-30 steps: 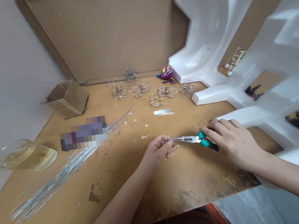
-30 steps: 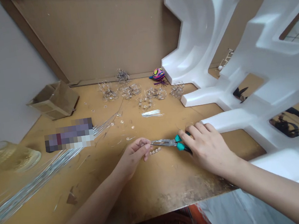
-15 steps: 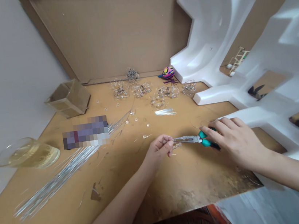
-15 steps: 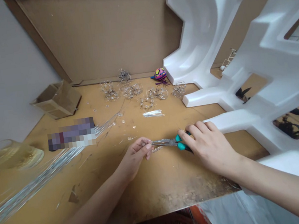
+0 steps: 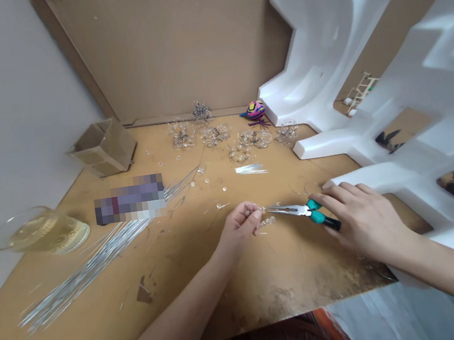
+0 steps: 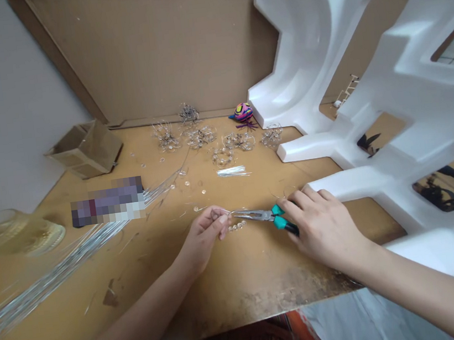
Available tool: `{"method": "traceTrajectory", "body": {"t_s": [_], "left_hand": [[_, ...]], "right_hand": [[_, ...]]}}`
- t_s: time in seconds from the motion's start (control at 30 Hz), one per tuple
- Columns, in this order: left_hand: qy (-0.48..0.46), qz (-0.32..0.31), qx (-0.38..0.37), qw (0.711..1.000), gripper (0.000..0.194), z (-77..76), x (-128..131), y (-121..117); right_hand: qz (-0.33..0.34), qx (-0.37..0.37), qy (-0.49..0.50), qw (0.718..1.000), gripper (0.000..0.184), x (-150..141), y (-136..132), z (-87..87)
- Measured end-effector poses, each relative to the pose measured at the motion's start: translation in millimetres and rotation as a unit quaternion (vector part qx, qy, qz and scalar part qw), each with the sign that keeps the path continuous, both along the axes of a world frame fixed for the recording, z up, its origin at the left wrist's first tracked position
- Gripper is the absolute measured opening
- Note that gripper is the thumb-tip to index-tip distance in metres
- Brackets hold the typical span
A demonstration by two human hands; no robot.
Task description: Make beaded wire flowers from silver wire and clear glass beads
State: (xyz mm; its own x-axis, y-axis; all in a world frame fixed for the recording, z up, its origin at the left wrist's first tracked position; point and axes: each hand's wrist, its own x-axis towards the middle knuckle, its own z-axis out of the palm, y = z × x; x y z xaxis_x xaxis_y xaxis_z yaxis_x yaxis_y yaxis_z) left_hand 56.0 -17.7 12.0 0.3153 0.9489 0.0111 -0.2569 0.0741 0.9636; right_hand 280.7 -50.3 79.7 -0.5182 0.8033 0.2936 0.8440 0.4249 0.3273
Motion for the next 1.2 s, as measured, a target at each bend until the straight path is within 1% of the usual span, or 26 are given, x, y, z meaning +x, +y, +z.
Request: {"method": "traceTrajectory", "body": {"t_s": [0.23, 0.43, 0.6, 0.73, 0.93, 1.2], "left_hand": [[0.016, -0.004, -0.004, 1.000, 0.018, 0.4, 0, 0], [0.017, -0.013, 0.004, 1.000, 0.017, 2.6, 0, -1], [0.018, 0.003, -0.008, 1.000, 0.019, 3.3, 2, -2], [0.017, 0.013, -0.015, 1.000, 0.019, 2.8, 3, -2], [0.011, 0.016, -0.021, 1.000, 0.018, -0.6, 4, -3], [0.000, 0.018, -0.031, 0.999, 0.019, -5.6, 7, -3]], "right_hand": [[-0.002, 0.013, 0.007, 1.000, 0.024, -3, -2, -0.8], [-0.008, 0.000, 0.003, 1.000, 0.022, -5, -3, -1.7], [0.003, 0.016, 0.008, 1.000, 0.020, -7, -3, -3.9], [0.008, 0.032, -0.008, 0.999, 0.019, -7, -3, -4.7], [0.006, 0.034, -0.036, 0.999, 0.020, -8, -4, -0.9], [0.023, 0.005, -0.050, 0.998, 0.018, -8, -1, 6.4]]}}
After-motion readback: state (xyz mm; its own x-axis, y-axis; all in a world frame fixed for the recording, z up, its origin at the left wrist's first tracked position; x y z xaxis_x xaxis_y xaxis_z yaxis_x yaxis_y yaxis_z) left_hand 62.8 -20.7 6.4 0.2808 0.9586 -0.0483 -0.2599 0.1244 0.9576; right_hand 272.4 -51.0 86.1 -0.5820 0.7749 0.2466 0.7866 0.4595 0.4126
